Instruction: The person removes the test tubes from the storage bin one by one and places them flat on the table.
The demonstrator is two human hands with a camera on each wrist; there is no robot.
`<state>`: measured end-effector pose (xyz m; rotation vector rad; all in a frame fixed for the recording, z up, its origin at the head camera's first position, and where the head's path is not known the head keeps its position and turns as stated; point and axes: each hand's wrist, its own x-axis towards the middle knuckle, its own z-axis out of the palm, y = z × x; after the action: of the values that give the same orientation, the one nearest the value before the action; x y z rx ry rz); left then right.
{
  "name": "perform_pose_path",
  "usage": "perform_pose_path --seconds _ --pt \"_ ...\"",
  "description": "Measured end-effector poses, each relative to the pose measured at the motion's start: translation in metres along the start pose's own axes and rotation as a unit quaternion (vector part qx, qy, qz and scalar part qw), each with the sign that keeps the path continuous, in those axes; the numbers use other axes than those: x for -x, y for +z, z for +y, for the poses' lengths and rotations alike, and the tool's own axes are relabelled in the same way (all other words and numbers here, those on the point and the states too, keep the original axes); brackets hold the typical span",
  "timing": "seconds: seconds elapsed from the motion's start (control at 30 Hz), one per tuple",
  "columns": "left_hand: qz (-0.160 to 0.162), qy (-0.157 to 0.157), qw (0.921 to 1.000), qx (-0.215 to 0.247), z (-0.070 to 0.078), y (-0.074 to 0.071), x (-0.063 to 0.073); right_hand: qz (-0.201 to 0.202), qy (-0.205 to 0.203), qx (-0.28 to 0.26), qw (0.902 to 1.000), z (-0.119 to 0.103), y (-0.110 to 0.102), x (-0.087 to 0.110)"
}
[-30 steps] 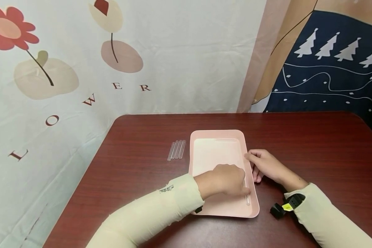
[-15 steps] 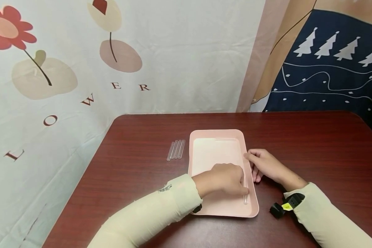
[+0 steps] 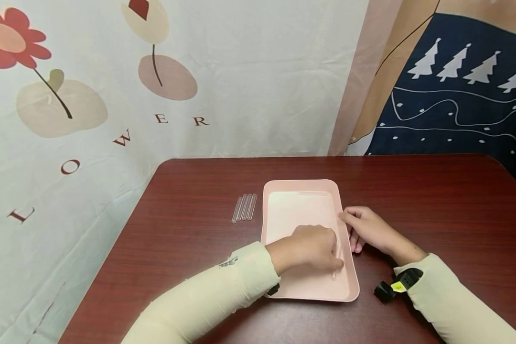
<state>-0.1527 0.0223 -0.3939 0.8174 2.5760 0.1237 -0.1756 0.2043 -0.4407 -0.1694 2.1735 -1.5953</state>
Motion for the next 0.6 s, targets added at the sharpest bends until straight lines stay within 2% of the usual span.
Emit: perform_pose_path --seconds 0.2,0.4,0.6 --pt "0.006 -0.015 0.9998 -0.008 -0.0026 -0.0011 0.0005 0.0 -0.001 0.003 1.0 -0.0003 -0.0005 0.0003" --pt "0.011 -0.01 0.9996 -0.023 -0.0043 -0.0045 0.0019 0.001 0.0 0.003 1.0 -0.0006 -0.0007 0.0007" --pt "0.008 -0.015 0.9998 -0.013 -0.0071 -0.0073 0.0036 0.001 0.003 0.003 1.0 -0.0009 -0.0005 0.0008"
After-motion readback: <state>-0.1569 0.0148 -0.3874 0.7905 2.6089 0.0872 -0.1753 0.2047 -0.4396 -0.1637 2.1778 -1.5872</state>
